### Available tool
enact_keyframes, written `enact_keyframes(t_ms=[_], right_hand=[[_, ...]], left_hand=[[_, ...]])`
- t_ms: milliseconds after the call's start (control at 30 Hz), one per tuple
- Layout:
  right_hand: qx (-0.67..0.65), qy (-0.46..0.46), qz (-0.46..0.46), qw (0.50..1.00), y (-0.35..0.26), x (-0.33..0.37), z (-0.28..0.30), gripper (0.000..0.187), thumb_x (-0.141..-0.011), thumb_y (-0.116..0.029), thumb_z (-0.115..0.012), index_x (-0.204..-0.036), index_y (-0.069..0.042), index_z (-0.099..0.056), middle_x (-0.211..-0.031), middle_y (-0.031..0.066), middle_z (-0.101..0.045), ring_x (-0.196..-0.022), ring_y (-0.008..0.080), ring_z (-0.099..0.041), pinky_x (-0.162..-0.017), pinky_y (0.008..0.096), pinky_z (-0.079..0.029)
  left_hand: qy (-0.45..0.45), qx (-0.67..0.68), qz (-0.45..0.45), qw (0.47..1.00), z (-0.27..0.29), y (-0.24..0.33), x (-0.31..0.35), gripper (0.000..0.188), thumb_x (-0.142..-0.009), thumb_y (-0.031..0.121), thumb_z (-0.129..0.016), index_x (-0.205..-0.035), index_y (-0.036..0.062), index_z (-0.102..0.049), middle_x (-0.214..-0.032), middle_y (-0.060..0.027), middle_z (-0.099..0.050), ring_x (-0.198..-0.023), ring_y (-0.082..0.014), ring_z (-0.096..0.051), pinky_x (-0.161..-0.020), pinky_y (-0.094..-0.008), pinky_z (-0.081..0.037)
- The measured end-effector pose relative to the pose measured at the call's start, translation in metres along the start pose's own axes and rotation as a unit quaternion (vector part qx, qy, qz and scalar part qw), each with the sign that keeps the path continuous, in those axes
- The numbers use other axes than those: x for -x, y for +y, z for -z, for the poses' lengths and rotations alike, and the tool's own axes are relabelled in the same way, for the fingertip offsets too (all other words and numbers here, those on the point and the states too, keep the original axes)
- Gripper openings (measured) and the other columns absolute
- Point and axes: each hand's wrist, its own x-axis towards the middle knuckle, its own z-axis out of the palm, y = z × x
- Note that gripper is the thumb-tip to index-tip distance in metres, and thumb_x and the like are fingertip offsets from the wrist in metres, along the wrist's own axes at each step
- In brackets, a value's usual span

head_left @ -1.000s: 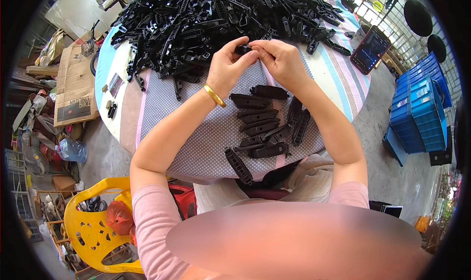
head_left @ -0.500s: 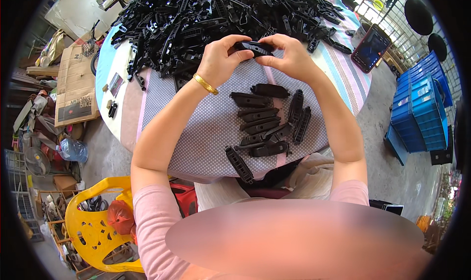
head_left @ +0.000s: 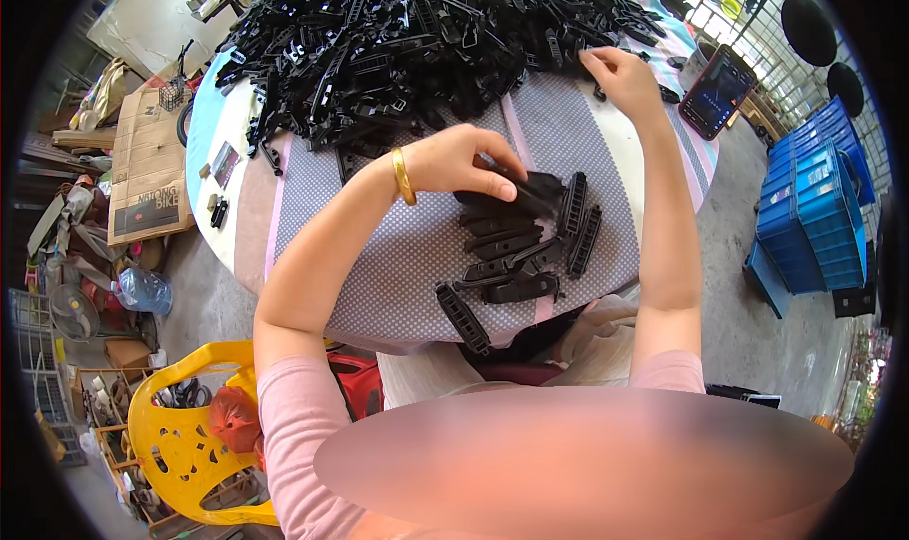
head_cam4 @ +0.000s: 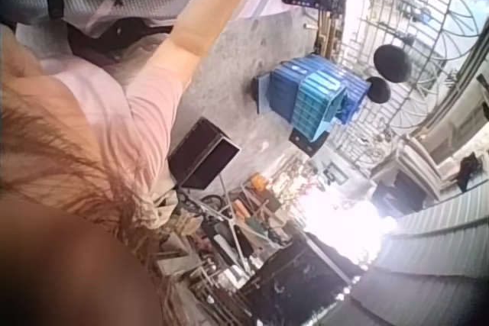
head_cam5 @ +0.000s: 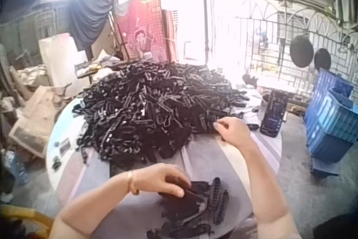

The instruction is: Sorting and organizing black hair clips into groups on a table.

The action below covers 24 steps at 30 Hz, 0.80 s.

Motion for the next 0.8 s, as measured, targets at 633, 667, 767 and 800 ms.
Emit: enact_keyframes(t_ms=[633, 667, 767, 800], right_hand=[[-0.013, -0.061, 0.001, 0.998, -0.009, 0.004, -0.011, 0.043, -0.073, -0.022, -0.066, -0.111, -0.002, -0.06, -0.097, 0.0121, -0.065, -0.085, 0.0183, -0.063, -0.077, 0.0294, -0.048], [-0.079, -0.057, 0.045, 0.994, -0.011, 0.006, -0.015, 0.04, -0.074, -0.02, -0.064, -0.109, -0.001, -0.061, -0.097, 0.0139, -0.065, -0.086, 0.0208, -0.063, -0.078, 0.03, -0.048], [-0.169, -0.073, 0.091, 0.979, -0.028, 0.014, -0.019, 0.037, -0.075, -0.015, -0.062, -0.108, 0.002, -0.06, -0.097, 0.0158, -0.065, -0.087, 0.0211, -0.063, -0.079, 0.0291, -0.049], [-0.174, -0.08, 0.101, 0.976, -0.031, 0.015, -0.02, 0.038, -0.077, -0.016, -0.064, -0.111, 0.001, -0.059, -0.097, 0.0136, -0.065, -0.085, 0.018, -0.061, -0.078, 0.0283, -0.048]], left_hand=[[0.257, -0.533, 0.016, 0.806, 0.005, -0.033, -0.008, 0.02, -0.071, 0.021, -0.07, -0.083, 0.0072, -0.064, -0.092, -0.0055, -0.057, -0.089, -0.0258, -0.053, -0.076, -0.0347, -0.048], [0.27, -0.532, 0.004, 0.803, 0.005, -0.031, -0.008, 0.019, -0.071, 0.021, -0.07, -0.081, 0.0067, -0.063, -0.092, -0.0059, -0.057, -0.088, -0.0259, -0.053, -0.075, -0.0346, -0.048], [0.257, -0.49, 0.056, 0.831, 0.006, -0.017, -0.003, 0.022, -0.07, 0.021, -0.071, -0.085, 0.006, -0.063, -0.092, -0.0061, -0.058, -0.085, -0.0267, -0.054, -0.075, -0.0356, -0.048], [0.257, -0.49, 0.056, 0.831, 0.006, -0.018, -0.005, 0.022, -0.07, 0.021, -0.071, -0.085, 0.006, -0.063, -0.092, -0.0061, -0.058, -0.085, -0.0267, -0.054, -0.075, -0.0356, -0.048]])
